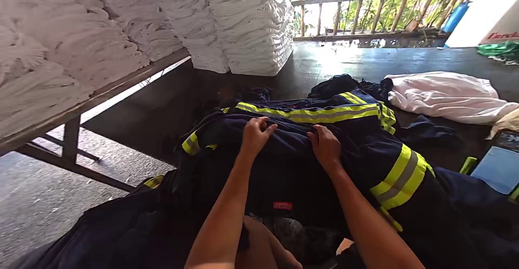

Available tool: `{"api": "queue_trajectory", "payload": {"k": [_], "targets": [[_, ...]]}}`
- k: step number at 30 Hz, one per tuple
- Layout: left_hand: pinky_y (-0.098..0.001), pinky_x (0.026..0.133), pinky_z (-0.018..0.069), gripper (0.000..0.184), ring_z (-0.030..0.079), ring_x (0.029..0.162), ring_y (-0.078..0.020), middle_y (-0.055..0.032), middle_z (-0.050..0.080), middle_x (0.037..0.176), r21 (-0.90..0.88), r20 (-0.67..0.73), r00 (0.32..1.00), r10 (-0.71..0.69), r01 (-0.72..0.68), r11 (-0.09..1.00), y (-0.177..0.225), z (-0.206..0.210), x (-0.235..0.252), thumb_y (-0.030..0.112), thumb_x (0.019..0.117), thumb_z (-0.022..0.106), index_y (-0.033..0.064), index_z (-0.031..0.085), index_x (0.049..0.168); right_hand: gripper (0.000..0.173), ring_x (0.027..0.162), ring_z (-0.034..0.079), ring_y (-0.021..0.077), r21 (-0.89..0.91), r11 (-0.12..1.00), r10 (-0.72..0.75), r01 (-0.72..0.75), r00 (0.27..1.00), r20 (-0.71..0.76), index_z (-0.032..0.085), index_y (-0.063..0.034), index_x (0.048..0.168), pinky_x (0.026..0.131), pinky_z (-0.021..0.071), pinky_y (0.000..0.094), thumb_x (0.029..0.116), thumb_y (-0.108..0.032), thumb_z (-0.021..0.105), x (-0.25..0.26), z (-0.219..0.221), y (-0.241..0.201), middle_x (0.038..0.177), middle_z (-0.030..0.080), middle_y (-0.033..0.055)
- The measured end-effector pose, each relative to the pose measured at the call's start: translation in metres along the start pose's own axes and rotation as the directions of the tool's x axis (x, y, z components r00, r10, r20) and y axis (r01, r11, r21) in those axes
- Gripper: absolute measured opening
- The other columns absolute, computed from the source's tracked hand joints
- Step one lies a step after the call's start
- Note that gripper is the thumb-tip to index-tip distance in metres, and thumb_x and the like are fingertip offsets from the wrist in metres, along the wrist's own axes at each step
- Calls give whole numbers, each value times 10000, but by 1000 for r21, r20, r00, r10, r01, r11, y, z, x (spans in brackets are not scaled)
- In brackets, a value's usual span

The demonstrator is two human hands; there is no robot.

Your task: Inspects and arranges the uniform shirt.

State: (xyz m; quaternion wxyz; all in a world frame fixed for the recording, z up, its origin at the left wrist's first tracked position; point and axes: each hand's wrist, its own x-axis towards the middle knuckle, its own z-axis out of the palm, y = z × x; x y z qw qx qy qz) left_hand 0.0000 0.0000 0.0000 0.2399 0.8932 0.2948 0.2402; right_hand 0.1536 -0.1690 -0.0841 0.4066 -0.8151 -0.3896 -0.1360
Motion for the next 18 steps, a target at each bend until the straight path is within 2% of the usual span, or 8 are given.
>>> {"api": "queue_trajectory", "payload": {"k": [3,5,9,11,14,15,17,18], "targets": [[-571,995,477,302,603,1137,-433,-254,662,1128,158,3,993,116,-115,981,-15,31,27,266,945,740,9,754,1104,344,978,725,373,-12,1000,-5,5,1000,-11,712,24,1177,867,568,527,1019,-263,608,1,1,-1,1035,738,205],[-560,954,506,209,661,1055,-397,-243,691,1047,92,-5,996,89,-88,992,-12,30,35,170,989,671,-17,757,1027,337,968,726,372,-16,1000,-9,9,1000,-18,717,24,1161,861,570,525,1015,-262,613,1,1,0,1021,738,203],[-445,964,544,258,715,987,-253,-185,728,1073,-251,53,988,-147,155,955,-1,6,48,118,1069,508,-60,684,1133,336,966,718,392,-16,1000,-8,8,1000,2,708,14,1181,846,565,548,1017,-264,614,0,1,1,1029,730,210],[-428,948,540,242,694,997,-238,-196,711,1102,-337,-9,992,-125,115,935,2,-3,45,80,1055,509,-78,672,1136,348,1003,706,410,1,1000,15,-15,999,37,692,15,1218,867,552,570,1026,-264,610,2,-3,-1,1075,719,224],[-371,1045,487,170,581,1227,-233,-206,589,1327,-313,-263,961,84,-167,935,18,-16,10,61,1002,593,-74,687,1045,367,1014,690,445,29,1000,6,-8,999,49,667,37,1235,853,543,606,1035,-264,604,2,-9,-2,1100,699,256],[-419,1094,424,148,520,1302,-290,-230,558,1380,-244,-306,931,200,-280,928,22,-16,-15,62,977,631,-64,708,984,370,1009,692,446,26,1000,-10,9,999,49,662,39,1235,846,548,608,1040,-269,593,1,-11,-2,1100,697,258],[-493,1162,383,95,477,1366,-321,-216,537,1405,-136,-135,889,438,-454,880,21,-1,-90,99,957,669,17,700,921,373,1010,696,439,18,1000,-19,18,999,50,667,40,1224,847,552,597,1043,-275,585,1,-13,-3,1100,703,253],[-451,1126,441,92,553,1295,-238,-142,624,1311,-182,17,868,495,-485,856,14,15,-137,133,936,714,58,737,888,374,1013,697,436,11,1000,-17,17,998,57,668,44,1219,851,551,593,1043,-275,581,2,-13,-3,1099,703,252]]}}
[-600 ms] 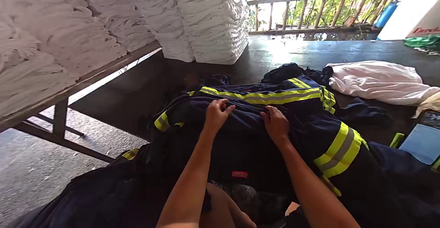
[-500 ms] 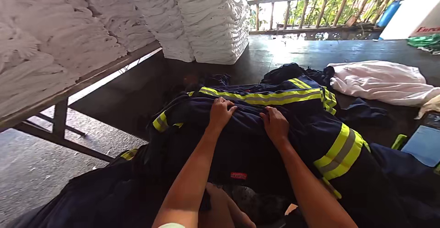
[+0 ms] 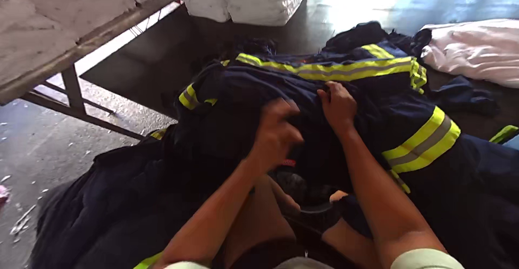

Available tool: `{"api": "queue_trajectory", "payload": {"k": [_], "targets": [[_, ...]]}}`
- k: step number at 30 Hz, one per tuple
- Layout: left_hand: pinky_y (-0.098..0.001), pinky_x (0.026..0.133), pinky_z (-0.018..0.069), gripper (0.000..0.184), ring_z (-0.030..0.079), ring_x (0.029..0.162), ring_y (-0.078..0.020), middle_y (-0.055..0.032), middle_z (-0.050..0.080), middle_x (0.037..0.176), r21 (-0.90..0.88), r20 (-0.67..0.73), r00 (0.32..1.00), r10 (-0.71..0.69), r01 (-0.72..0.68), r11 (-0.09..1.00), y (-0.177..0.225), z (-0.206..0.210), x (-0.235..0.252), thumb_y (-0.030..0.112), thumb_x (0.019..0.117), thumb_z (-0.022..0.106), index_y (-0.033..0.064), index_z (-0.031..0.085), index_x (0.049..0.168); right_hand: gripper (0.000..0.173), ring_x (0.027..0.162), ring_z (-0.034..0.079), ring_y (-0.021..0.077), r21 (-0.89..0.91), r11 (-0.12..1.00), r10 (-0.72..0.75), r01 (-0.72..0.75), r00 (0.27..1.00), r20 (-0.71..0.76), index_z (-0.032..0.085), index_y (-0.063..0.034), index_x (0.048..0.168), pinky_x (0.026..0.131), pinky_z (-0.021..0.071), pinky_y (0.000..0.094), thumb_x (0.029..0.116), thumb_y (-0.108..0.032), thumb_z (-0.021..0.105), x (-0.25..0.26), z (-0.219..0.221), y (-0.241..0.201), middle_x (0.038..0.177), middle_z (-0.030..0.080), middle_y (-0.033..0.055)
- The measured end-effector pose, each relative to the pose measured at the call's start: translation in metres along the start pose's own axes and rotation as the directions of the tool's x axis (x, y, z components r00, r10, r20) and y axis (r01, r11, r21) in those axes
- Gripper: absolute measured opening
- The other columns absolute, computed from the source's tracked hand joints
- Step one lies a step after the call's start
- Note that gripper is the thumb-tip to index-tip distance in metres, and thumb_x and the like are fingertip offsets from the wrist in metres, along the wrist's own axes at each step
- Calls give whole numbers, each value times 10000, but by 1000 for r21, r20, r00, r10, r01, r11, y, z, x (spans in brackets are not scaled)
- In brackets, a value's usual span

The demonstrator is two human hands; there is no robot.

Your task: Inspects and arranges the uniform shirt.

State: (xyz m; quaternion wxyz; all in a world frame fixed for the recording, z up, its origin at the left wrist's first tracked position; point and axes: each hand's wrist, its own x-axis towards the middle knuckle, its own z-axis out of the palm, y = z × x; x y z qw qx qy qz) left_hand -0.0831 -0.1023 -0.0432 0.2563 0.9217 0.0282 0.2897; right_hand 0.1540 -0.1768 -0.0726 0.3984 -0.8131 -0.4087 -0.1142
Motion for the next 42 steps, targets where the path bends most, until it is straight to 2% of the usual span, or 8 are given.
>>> {"api": "queue_trajectory", "payload": {"k": [2,4,9,11,14,20,29,42], "targets": [[-293,789,586,231,700,837,-70,-35,749,875,-217,358,934,-7,91,972,29,33,-78,232,957,708,63,759,808,384,1038,692,436,-12,1000,11,-11,1000,20,663,40,1232,869,544,594,1049,-284,567,2,0,0,1120,702,252],[-290,665,563,364,658,653,-114,-95,699,733,-401,600,797,-73,378,834,50,44,-117,255,1031,594,-36,718,851,389,1057,685,437,-8,1000,8,-8,1000,25,662,34,1245,888,536,596,1050,-287,562,4,-2,-1,1134,697,254],[-281,802,585,275,684,809,-96,-100,720,931,-388,351,731,-585,682,620,58,47,-137,174,1045,554,-45,720,1045,335,979,691,314,312,935,-204,168,975,86,637,74,1244,880,570,454,1015,-169,623,-37,-40,-29,1134,685,234],[-251,792,581,246,684,814,-63,-65,727,937,-461,256,669,-698,719,520,60,45,-134,132,1040,542,-44,713,1033,272,955,700,238,423,879,-387,219,846,367,686,23,1170,862,600,409,972,-164,683,-84,-58,-40,1123,697,167],[-243,763,580,231,674,791,-57,-30,713,924,-567,236,616,-752,715,408,60,45,-125,118,1043,523,-34,696,1026,319,1029,710,333,343,926,-364,154,602,711,692,-12,1211,919,563,526,1014,-256,632,-144,-68,-28,1132,720,183],[-240,646,577,246,680,704,-89,-66,722,1015,-747,310,489,-815,655,108,62,61,-93,147,1086,462,-33,600,1180,301,895,693,187,308,928,-339,211,821,460,694,-8,1180,843,569,284,1016,-249,618,-171,-103,-33,988,723,125],[-218,584,570,169,670,606,-100,-67,693,754,-887,360,336,-870,411,-208,67,55,-60,93,1063,514,-4,593,949,308,872,660,56,426,897,-315,118,847,427,694,20,1178,829,534,160,1010,-233,638,-169,-106,-38,996,722,107],[-200,608,570,94,649,615,-62,-24,696,759,-833,214,477,-852,545,95,70,58,-88,21,996,613,-38,684,981,266,946,699,251,192,945,-314,264,895,317,737,-11,1139,860,573,312,1011,-215,624,-188,-78,-45,1004,722,155]]}}
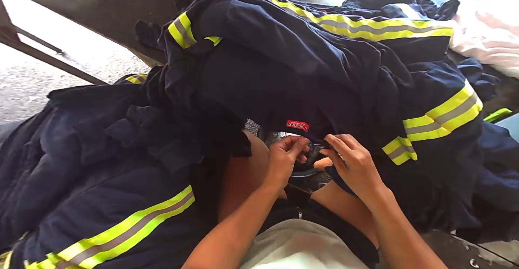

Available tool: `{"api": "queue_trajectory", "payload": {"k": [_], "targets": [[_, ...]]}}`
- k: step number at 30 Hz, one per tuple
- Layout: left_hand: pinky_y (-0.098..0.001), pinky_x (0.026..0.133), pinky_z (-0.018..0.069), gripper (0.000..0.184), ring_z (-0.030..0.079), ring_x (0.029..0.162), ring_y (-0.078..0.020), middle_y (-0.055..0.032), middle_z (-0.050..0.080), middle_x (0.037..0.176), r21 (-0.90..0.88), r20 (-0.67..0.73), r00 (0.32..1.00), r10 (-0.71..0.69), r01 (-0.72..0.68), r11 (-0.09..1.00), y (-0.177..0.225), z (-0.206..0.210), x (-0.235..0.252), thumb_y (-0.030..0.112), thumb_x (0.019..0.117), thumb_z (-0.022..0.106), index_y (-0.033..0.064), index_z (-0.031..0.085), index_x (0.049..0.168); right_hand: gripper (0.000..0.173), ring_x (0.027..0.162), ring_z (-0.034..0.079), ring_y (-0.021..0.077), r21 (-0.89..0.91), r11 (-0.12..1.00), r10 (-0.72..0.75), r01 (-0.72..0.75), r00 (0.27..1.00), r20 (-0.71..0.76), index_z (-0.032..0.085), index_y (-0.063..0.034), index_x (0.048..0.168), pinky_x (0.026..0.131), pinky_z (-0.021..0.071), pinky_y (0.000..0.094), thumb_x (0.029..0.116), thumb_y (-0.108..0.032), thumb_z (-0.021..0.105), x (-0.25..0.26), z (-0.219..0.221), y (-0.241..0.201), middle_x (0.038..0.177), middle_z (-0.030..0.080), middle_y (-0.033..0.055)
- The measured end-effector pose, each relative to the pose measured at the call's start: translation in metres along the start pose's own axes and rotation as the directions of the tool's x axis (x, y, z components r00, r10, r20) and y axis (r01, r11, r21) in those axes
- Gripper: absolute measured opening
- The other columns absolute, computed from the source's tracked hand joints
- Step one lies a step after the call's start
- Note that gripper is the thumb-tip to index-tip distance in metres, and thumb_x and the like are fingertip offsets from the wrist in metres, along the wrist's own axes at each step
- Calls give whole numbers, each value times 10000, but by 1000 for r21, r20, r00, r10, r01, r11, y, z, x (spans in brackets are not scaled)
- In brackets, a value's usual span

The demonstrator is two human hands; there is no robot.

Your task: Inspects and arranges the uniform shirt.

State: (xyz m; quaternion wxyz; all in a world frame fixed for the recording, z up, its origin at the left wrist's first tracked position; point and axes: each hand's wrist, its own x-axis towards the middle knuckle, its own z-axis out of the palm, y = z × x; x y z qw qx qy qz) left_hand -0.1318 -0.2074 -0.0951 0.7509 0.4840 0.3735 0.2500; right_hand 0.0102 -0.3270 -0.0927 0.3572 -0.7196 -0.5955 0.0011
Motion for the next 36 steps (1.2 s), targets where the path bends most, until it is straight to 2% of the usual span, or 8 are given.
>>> {"api": "queue_trajectory", "payload": {"k": [4,6,8,13,20,23,28,36], "targets": [[-261,743,612,108,711,745,-111,-52,728,837,-90,20,998,51,-49,995,-7,-1,2,-3,998,587,-43,686,983,262,937,706,251,-66,998,-16,14,1000,-19,747,-15,1124,853,576,321,1020,-212,608,5,-3,-1,1010,733,149],[-325,847,610,165,739,862,-173,-106,740,931,-211,64,997,-46,59,976,-5,1,5,17,1047,478,-58,625,1035,265,927,703,249,-86,996,-13,12,1000,-14,746,-19,1127,846,574,325,1023,-216,602,8,-7,-2,1002,732,144],[-354,892,599,266,739,931,-214,-142,732,1011,-339,108,976,-189,215,916,0,4,9,103,1095,389,-74,581,1148,267,927,702,246,-96,995,-8,6,1000,-21,747,-19,1127,847,573,317,1025,-217,600,9,-11,-2,997,733,144],[-348,825,617,200,748,864,-224,-151,734,959,-451,61,950,-305,299,841,7,14,14,110,1088,442,-40,554,1159,257,943,703,213,-87,996,2,-10,997,-82,751,-18,1119,865,564,276,1017,-210,614,11,-25,-3,994,737,138],[-339,824,612,191,742,857,-198,-127,738,921,-509,39,979,-198,190,839,16,14,8,19,1060,454,-19,624,984,368,780,660,226,-110,989,99,-98,995,-1,714,-36,1219,714,565,339,1015,-325,611,16,-26,-5,900,681,127],[-337,841,608,217,742,869,-192,-125,742,919,-510,60,982,-178,184,840,20,13,4,14,1063,443,-19,633,963,363,847,678,211,-56,990,136,-133,989,51,639,4,1231,791,578,333,1012,-285,614,22,-22,-8,984,683,142],[-327,833,609,203,745,853,-196,-136,742,911,-526,64,976,-208,210,824,25,12,3,17,1061,455,-24,630,968,274,922,703,189,-2,996,90,-90,996,19,721,-14,1145,833,580,294,1001,-229,631,24,-17,-6,1062,717,136],[-320,835,606,207,744,855,-191,-132,744,904,-532,68,975,-212,216,819,24,12,3,15,1057,464,-20,640,953,225,939,708,174,30,997,69,-68,997,-34,755,-27,1077,860,570,274,1006,-198,626,22,-12,-5,1030,733,121]]}}
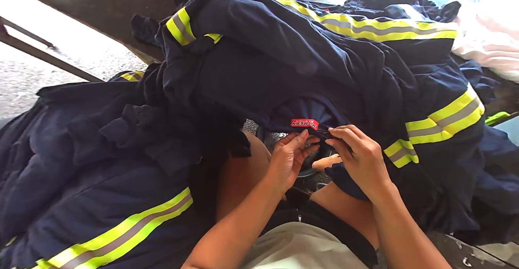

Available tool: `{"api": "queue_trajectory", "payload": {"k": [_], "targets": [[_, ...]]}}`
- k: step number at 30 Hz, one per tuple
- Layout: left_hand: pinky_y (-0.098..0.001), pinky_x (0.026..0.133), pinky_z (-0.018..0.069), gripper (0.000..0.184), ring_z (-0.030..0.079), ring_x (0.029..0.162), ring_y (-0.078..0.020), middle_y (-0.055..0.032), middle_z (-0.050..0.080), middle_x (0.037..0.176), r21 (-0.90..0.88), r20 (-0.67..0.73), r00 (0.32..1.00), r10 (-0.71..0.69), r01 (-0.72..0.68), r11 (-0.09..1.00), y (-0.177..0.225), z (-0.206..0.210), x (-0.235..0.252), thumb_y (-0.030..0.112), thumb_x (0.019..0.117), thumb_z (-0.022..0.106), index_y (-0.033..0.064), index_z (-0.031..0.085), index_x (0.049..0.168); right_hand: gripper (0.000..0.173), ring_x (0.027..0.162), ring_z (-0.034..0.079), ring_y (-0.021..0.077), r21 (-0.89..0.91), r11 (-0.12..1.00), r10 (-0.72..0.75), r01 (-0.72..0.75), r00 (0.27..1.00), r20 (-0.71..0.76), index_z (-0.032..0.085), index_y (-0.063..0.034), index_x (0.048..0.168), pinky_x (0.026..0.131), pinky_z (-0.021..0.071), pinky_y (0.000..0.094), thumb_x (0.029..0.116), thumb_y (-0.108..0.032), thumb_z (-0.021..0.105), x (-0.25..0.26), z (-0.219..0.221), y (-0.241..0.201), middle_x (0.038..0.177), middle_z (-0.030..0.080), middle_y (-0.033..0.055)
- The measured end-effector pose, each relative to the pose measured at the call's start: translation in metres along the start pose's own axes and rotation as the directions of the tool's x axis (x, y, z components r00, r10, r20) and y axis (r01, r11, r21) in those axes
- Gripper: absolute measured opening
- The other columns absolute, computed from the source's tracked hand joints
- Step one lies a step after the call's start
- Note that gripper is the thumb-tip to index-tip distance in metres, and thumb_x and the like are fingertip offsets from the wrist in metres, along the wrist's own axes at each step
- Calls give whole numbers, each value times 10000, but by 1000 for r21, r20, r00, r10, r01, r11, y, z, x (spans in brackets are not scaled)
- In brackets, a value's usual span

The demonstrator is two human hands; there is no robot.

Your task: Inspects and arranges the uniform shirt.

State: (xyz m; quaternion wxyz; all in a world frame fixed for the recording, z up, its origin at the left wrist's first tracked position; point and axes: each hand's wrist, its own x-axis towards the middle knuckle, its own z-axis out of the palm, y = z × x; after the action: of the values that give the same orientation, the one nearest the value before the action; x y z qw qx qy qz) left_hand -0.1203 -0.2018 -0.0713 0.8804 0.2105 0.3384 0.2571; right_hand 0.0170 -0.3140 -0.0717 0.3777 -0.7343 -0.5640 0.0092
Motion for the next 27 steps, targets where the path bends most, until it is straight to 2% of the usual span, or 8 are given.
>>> {"api": "queue_trajectory", "payload": {"k": [5,18,23,27], "targets": [[-312,819,605,213,741,851,-180,-124,744,903,-1,3,1000,1,-1,1000,0,-1,0,14,1059,455,-12,635,947,218,952,708,199,-10,1000,22,-23,1000,-9,752,-28,1081,870,577,325,1004,-189,628,0,0,2,1037,728,128],[-321,803,613,190,745,822,-188,-125,743,876,26,-12,1000,19,-18,999,-3,1,5,9,1055,465,-12,620,947,211,920,708,186,-8,1000,-23,22,999,-24,757,-13,1055,860,570,283,1000,-168,624,3,5,5,985,734,122],[-275,763,607,88,722,745,-140,-85,722,824,232,-50,998,48,-35,972,-6,-1,10,4,1017,565,-25,608,947,219,905,699,175,-15,1000,-24,24,1000,-17,748,-23,1097,850,563,257,1006,-175,619,-1,1,5,987,726,121],[-259,775,606,104,722,752,-111,-58,738,815,387,17,982,187,-179,904,-12,-15,4,-6,1001,587,-35,664,938,232,945,707,241,-83,994,-70,70,998,1,752,-28,1116,877,570,338,1012,-183,614,-6,1,7,1022,730,145]]}}
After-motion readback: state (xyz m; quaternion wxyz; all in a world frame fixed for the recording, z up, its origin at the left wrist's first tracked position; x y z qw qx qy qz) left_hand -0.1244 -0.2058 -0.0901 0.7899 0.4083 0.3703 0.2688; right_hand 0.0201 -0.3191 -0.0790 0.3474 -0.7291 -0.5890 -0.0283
